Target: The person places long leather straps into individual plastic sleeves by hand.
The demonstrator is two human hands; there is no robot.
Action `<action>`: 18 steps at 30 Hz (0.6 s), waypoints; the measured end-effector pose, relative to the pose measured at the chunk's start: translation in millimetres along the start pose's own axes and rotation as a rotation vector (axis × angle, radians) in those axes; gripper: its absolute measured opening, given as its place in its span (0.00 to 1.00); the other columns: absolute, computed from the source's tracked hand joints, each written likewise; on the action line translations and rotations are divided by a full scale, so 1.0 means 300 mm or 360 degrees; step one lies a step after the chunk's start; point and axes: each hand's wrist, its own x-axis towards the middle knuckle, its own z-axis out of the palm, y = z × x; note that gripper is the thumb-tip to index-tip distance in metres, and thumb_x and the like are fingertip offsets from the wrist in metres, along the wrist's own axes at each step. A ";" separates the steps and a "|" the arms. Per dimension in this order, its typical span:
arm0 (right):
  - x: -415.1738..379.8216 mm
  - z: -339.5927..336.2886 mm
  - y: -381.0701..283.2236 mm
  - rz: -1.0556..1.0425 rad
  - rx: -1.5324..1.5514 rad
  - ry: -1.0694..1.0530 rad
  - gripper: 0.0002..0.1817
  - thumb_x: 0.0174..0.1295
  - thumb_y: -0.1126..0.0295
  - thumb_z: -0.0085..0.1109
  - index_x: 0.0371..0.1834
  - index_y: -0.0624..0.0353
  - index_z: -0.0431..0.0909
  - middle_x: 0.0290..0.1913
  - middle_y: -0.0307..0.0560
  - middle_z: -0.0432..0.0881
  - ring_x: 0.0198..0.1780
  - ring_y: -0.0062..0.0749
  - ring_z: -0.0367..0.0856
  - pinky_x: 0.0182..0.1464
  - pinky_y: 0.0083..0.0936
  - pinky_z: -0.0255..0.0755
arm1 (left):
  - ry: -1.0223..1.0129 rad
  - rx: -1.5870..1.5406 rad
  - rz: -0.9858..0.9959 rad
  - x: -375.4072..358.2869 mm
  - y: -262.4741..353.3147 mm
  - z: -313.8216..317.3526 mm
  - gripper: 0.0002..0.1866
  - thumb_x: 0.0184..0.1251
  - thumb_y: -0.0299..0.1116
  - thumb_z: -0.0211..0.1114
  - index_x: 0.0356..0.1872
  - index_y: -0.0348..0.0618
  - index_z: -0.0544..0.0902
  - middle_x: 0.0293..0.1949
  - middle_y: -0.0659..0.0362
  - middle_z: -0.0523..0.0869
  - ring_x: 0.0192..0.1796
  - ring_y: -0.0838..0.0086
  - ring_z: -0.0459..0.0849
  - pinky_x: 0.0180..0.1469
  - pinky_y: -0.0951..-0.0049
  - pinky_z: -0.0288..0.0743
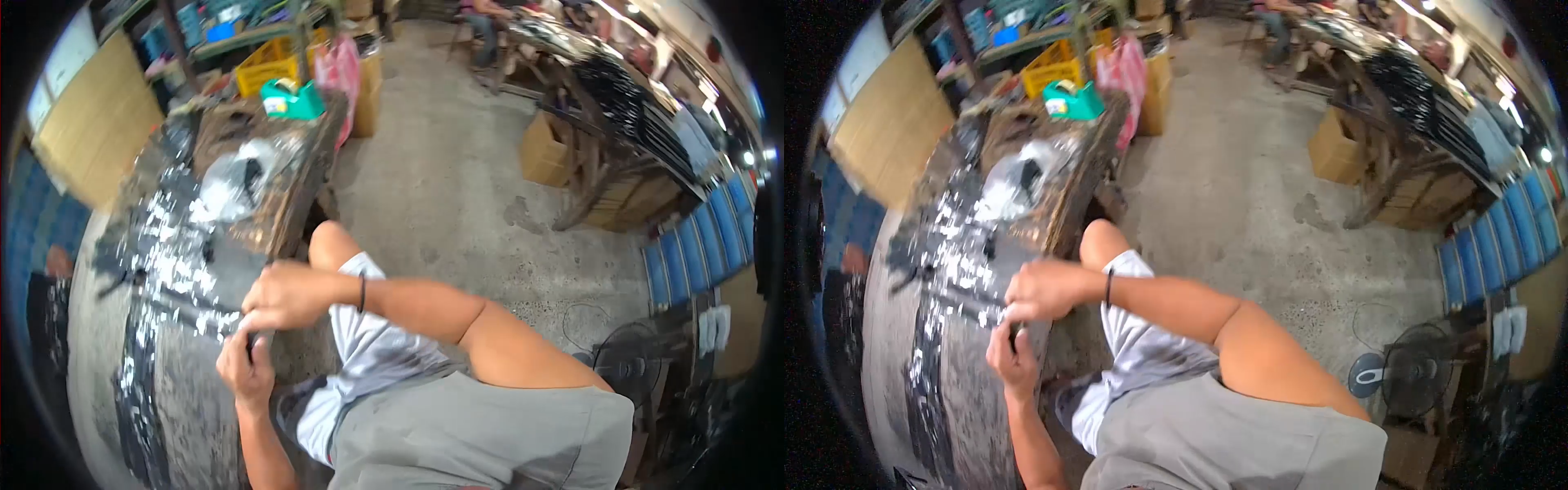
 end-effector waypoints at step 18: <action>0.030 0.060 -0.027 0.0690 0.0787 0.0202 0.17 0.69 0.63 0.55 0.22 0.59 0.74 0.20 0.28 0.68 0.24 0.09 0.60 0.24 0.15 0.54 | 0.0050 -0.0188 -0.0319 0.023 -0.047 -0.061 0.32 0.44 0.47 0.79 0.47 0.39 0.78 0.39 0.54 0.83 0.38 0.62 0.84 0.40 0.70 0.79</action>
